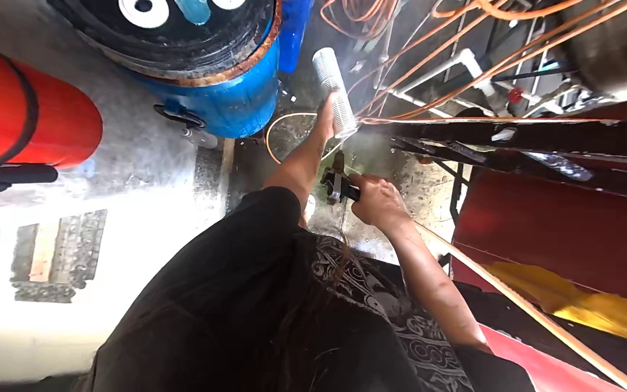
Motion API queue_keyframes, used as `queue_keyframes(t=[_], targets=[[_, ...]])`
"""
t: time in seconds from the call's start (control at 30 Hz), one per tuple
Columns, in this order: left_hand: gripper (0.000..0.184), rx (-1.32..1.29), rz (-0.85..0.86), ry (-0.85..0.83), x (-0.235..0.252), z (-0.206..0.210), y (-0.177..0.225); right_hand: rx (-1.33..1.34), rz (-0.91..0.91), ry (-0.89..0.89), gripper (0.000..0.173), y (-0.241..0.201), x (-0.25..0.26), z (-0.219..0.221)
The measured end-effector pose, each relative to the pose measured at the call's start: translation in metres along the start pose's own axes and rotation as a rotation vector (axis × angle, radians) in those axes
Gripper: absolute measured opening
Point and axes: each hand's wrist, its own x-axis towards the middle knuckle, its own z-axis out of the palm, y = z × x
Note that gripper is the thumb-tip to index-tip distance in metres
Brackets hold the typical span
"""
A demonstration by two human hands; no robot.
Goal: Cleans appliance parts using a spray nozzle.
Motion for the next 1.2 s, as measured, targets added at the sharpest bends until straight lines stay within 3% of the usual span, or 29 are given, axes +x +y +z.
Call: queue_keyframes(t=[0.03,0.07,0.1,0.13,0.2,0.3,0.33,0.37,0.4,0.43,0.47,0.5,0.57,0.73,1.0,1.13,1.17,1.2], targets=[[0.035,0.114,-0.097,0.253,-0.006,0.027,0.005,0.001,0.012,0.018,0.052,0.002,0.001,0.0],[0.037,0.196,-0.135,0.318,0.005,0.032,0.0,0.002,0.015,0.027,0.052,0.004,0.001,-0.001],[0.041,0.247,-0.103,0.234,0.029,0.015,-0.012,0.003,0.004,0.03,0.052,0.004,0.001,-0.003],[0.046,0.271,0.048,-0.033,0.066,-0.029,-0.036,0.0,-0.009,0.026,0.053,0.004,0.001,-0.003],[0.053,0.243,0.032,-0.079,0.102,-0.052,-0.055,0.0,-0.018,0.031,0.051,0.003,0.0,-0.002],[0.056,0.396,-0.04,0.006,0.059,-0.02,-0.035,-0.009,-0.01,0.06,0.051,0.002,0.001,-0.005],[0.05,0.439,-0.182,0.237,0.025,0.022,-0.013,0.005,-0.019,0.048,0.052,0.001,0.001,-0.008],[0.046,0.475,-0.243,0.343,0.008,0.04,-0.003,0.016,-0.023,0.034,0.053,0.0,0.0,-0.009],[0.045,0.503,-0.25,0.347,0.007,0.039,-0.003,0.017,-0.008,0.015,0.054,-0.002,0.0,-0.01],[0.047,0.5,-0.188,0.229,0.022,0.017,-0.014,0.01,0.015,0.005,0.055,-0.002,0.001,-0.01],[0.055,0.492,-0.003,-0.044,0.056,-0.028,-0.039,0.001,0.028,0.019,0.054,-0.001,0.002,-0.009],[0.059,0.44,0.023,-0.119,0.087,-0.046,-0.053,0.003,0.02,0.038,0.053,0.001,0.003,-0.008],[0.06,0.391,-0.038,-0.073,0.108,-0.047,-0.059,0.011,0.001,0.015,0.054,0.002,0.003,-0.007],[0.068,0.332,-0.082,-0.021,0.097,-0.039,-0.05,-0.004,0.029,-0.011,0.054,0.003,0.006,-0.004],[0.052,0.287,-0.081,0.057,0.108,-0.048,-0.042,0.014,0.015,-0.048,0.055,0.002,0.007,-0.007],[0.062,0.319,-0.042,-0.101,0.084,-0.052,-0.044,0.029,0.017,0.0,0.053,0.005,0.007,-0.008],[0.062,0.359,-0.063,-0.057,0.055,-0.033,-0.03,0.038,0.009,-0.008,0.054,0.004,0.006,-0.011],[0.056,0.419,-0.208,0.231,0.019,0.012,-0.008,0.05,-0.002,-0.026,0.055,0.002,0.004,-0.012]])
